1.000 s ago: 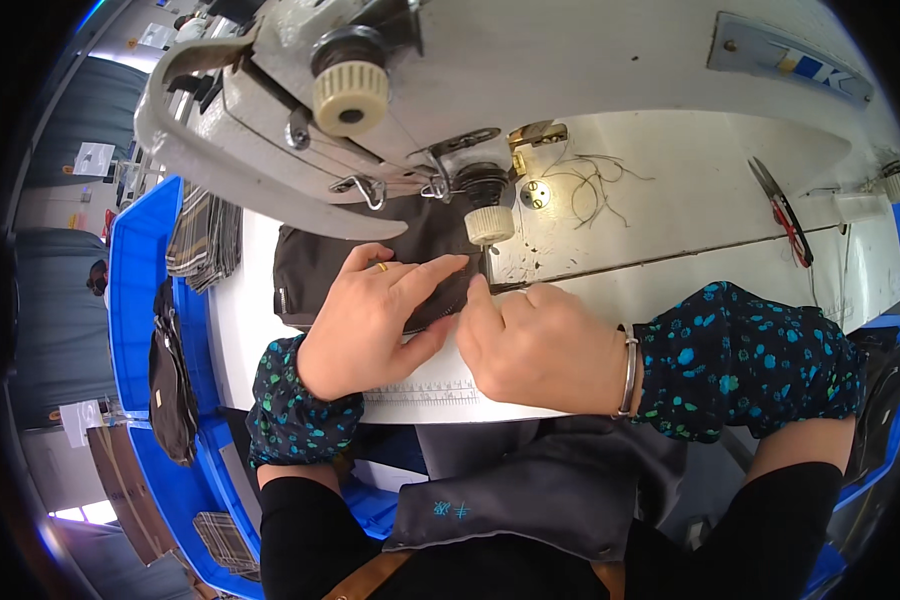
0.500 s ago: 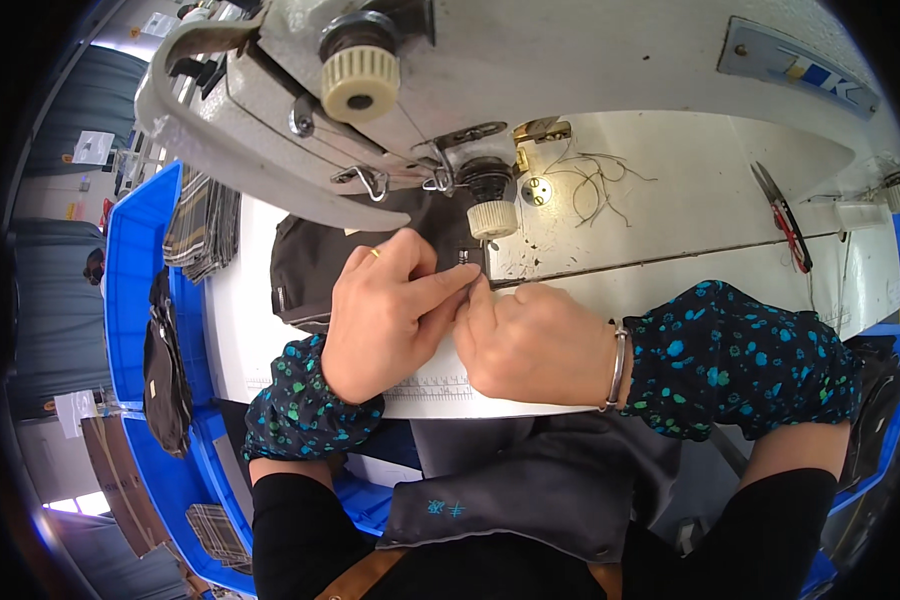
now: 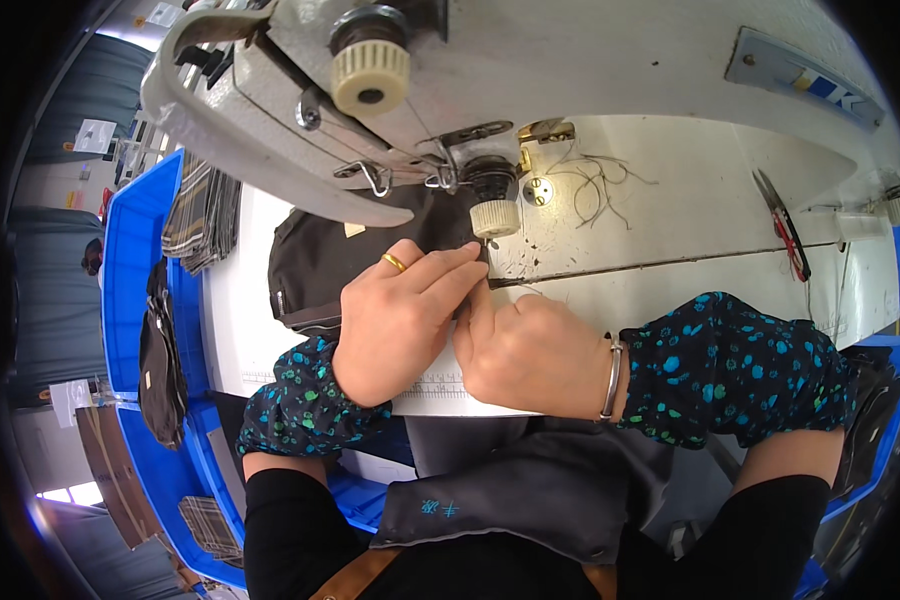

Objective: The person operates an industrial sewing machine to stitch a zipper onto a dark fabric pouch. They guide the pouch under the needle, aligning the zipper tape with the fabric edge. After completing a seam, the person removes the pouch, places it into a blue bin, and retrieves a new plaid pouch from a stack to repeat the process.

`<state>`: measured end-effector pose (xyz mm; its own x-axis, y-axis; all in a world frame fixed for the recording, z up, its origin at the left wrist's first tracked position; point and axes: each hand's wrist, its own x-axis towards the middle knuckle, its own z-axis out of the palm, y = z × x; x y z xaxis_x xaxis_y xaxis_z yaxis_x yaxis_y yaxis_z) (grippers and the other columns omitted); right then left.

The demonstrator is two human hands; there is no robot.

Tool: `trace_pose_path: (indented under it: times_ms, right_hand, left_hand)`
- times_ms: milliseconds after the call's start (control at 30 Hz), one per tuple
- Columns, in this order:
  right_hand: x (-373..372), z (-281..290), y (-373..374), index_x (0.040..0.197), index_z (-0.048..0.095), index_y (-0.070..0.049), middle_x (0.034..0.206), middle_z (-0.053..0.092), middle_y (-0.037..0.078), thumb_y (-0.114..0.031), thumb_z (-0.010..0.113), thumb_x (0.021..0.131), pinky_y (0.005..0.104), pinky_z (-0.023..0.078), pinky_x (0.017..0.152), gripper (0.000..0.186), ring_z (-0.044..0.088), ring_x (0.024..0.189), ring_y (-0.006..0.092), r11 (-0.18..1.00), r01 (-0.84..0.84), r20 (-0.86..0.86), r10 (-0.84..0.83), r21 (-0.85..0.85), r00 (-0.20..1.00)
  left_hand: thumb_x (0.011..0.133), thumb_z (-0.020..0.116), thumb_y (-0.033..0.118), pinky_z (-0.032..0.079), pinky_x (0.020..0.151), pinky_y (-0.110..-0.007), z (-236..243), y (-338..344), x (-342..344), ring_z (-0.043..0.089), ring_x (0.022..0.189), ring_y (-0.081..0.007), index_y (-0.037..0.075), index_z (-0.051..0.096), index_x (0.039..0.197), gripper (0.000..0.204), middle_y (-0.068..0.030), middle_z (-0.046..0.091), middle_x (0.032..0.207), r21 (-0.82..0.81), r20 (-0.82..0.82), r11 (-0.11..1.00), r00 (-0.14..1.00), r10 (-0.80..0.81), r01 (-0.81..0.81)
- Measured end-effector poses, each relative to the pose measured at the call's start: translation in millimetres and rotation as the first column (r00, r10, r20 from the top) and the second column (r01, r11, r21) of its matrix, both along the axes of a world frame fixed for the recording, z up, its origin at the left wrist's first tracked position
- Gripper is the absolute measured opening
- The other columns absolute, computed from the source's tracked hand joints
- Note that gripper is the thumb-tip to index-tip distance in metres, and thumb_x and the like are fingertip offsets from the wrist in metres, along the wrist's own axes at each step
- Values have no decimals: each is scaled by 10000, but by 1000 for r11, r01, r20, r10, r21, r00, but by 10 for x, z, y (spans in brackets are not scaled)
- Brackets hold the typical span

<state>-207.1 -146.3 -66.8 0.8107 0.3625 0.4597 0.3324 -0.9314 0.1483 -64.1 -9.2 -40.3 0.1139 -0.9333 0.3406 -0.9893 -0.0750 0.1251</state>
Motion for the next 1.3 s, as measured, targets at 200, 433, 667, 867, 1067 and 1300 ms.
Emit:
trace_pose_path:
  times_ms: [200, 433, 667, 867, 1067, 1300]
  right_hand:
    - [26, -7, -9, 829, 716, 52, 933, 743, 325, -162, 676, 725, 282, 425, 446, 242, 603, 509, 143, 1000, 23, 5, -23, -4, 1000]
    - [162, -79, -115, 866, 716, 66, 1001, 741, 361, -143, 678, 737, 282, 453, 445, 248, 621, 473, 146, 996, 92, 29, -91, -2, 995]
    - [172, -61, -148, 869, 714, 66, 1008, 749, 339, -143, 686, 745, 283, 462, 462, 245, 633, 498, 147, 996, 86, 23, -87, 32, 996]
    - [140, -90, -161, 864, 719, 35, 1047, 752, 313, -154, 680, 762, 283, 469, 473, 218, 631, 505, 142, 998, 58, 37, -59, 33, 998]
    - [125, -69, -147, 850, 715, 14, 1056, 758, 285, -164, 680, 775, 280, 475, 479, 197, 634, 510, 138, 995, 36, 35, -39, 88, 999]
    - [122, -72, -155, 879, 723, 18, 1048, 755, 284, -165, 675, 783, 277, 475, 479, 212, 635, 512, 138, 997, 36, 36, -38, 66, 999]
  left_hand:
    - [691, 763, 82, 564, 687, -298, 5, -61, 27, 645, 797, -197, 101, 781, 1067, 377, 0, 786, 1124, -40, -7, 999, 1000, 21, -22]
    - [738, 715, 123, 575, 715, -322, -177, -246, 196, 646, 911, -220, 75, 764, 1063, 331, -26, 769, 1167, -103, -36, 993, 998, 44, -48]
    - [744, 769, 102, 548, 668, -329, -96, -226, 176, 644, 881, -222, 116, 780, 1038, 294, -16, 644, 1026, -131, -18, 988, 997, 77, -78]
    - [716, 819, 68, 512, 585, -337, 12, -87, 94, 647, 815, -213, 159, 812, 1061, 357, -19, 592, 1036, -39, 53, 987, 986, 159, -157]
    - [736, 810, 71, 542, 608, -324, 58, -55, 60, 665, 824, -203, 173, 817, 1096, 374, -20, 611, 1043, -41, 84, 992, 989, 125, -122]
    - [787, 768, 108, 539, 566, -356, 157, 8, 88, 670, 757, -216, 160, 796, 1061, 280, -30, 583, 1010, 165, -145, 965, 963, 229, -204]
